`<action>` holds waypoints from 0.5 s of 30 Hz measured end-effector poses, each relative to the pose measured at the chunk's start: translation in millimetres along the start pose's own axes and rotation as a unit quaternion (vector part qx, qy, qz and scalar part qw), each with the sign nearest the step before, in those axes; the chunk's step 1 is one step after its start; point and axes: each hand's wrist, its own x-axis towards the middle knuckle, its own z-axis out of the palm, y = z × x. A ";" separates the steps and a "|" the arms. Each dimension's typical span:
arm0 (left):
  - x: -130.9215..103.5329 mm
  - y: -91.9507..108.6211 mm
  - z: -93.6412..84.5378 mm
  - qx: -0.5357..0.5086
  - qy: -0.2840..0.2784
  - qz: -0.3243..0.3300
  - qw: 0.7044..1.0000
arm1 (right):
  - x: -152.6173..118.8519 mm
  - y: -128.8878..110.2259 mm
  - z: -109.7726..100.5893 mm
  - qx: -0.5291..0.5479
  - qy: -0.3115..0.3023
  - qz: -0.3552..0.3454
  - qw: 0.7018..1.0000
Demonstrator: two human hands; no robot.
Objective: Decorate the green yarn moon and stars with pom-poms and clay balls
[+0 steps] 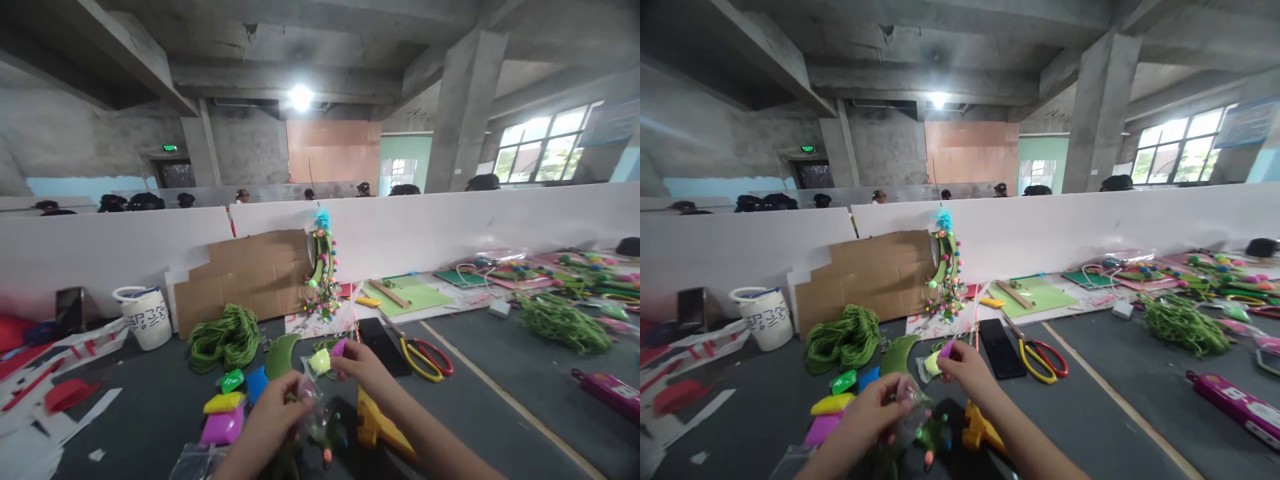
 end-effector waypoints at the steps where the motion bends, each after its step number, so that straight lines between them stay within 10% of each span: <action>1: -1.9 -0.7 3.4 0.020 0.004 0.006 1.000 | -2.7 -3.1 -1.3 -0.003 0.006 -0.004 1.000; 5: -14.4 -6.4 47.3 0.026 0.013 0.011 1.000 | -17.1 -28.6 -10.8 -0.025 0.020 -0.021 0.999; 11: -50.9 -30.1 162.0 -0.010 -0.081 -0.036 0.996 | -48.6 -69.8 -20.4 -0.081 0.013 -0.040 0.996; 15: -70.2 -37.1 193.0 -0.106 -0.146 -0.048 0.982 | -71.0 -78.8 -20.2 -0.120 -0.010 -0.043 0.992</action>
